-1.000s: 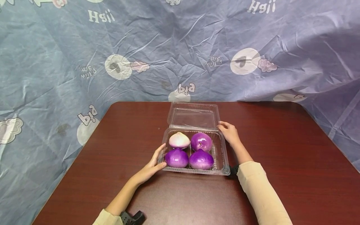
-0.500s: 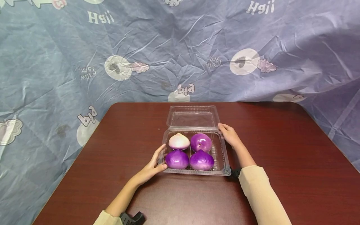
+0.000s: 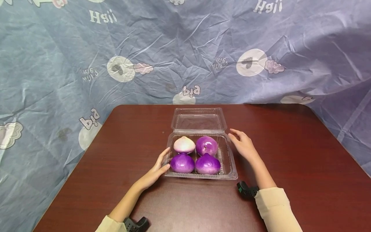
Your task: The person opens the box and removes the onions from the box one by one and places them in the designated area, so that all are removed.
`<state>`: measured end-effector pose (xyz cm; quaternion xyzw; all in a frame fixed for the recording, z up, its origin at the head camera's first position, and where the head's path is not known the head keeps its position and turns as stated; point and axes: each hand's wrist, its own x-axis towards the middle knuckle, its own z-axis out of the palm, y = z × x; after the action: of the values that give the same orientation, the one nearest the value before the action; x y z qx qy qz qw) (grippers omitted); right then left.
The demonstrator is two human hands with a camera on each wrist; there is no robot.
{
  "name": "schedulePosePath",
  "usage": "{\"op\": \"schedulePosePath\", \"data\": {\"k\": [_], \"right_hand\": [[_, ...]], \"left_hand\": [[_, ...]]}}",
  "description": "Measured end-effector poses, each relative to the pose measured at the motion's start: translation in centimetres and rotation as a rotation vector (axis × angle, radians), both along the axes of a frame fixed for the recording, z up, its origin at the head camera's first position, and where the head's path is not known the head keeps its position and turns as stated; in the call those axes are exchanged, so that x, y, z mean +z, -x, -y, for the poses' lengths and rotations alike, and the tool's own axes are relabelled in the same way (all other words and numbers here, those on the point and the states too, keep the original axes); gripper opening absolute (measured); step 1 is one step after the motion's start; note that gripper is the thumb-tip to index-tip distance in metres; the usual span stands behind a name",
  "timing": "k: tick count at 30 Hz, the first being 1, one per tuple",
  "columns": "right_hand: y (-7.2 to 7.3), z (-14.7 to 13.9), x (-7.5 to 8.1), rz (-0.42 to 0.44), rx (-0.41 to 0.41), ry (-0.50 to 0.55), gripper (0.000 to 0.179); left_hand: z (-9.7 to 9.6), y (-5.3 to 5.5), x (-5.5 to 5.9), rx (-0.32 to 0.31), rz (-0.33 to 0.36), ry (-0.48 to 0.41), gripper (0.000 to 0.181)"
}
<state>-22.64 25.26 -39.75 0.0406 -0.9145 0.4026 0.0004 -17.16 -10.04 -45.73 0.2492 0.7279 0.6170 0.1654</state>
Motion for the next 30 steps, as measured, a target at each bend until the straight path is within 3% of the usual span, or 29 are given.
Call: {"op": "schedulePosePath", "data": {"k": [9,12,17,20,25,30], "right_hand": [[-3.0,0.7,0.9,-0.233,-0.038,-0.008,0.047],[-4.1,1.4,1.1,-0.319,-0.043,-0.01,0.041],[-5.6,3.1,1.2,-0.431,-0.024,-0.034,0.036],[-6.3,4.1,1.1,-0.48,0.013,-0.079,0.036],[-7.0,5.4,0.7,-0.501,0.096,-0.165,0.041],[-7.4,6.2,0.5,-0.442,0.136,-0.289,0.048]], "left_hand": [[-0.2,-0.8,2.8,-0.016,0.006,0.007,0.061],[-0.2,-0.8,2.6,-0.012,0.009,0.0,0.062],[-0.1,-0.1,0.8,-0.003,-0.008,0.009,0.064],[0.0,0.0,0.4,-0.002,-0.016,0.006,0.064],[0.0,-0.1,0.5,-0.006,-0.016,0.007,0.065],[-0.2,-0.8,2.1,-0.022,-0.006,-0.006,0.068]]}}
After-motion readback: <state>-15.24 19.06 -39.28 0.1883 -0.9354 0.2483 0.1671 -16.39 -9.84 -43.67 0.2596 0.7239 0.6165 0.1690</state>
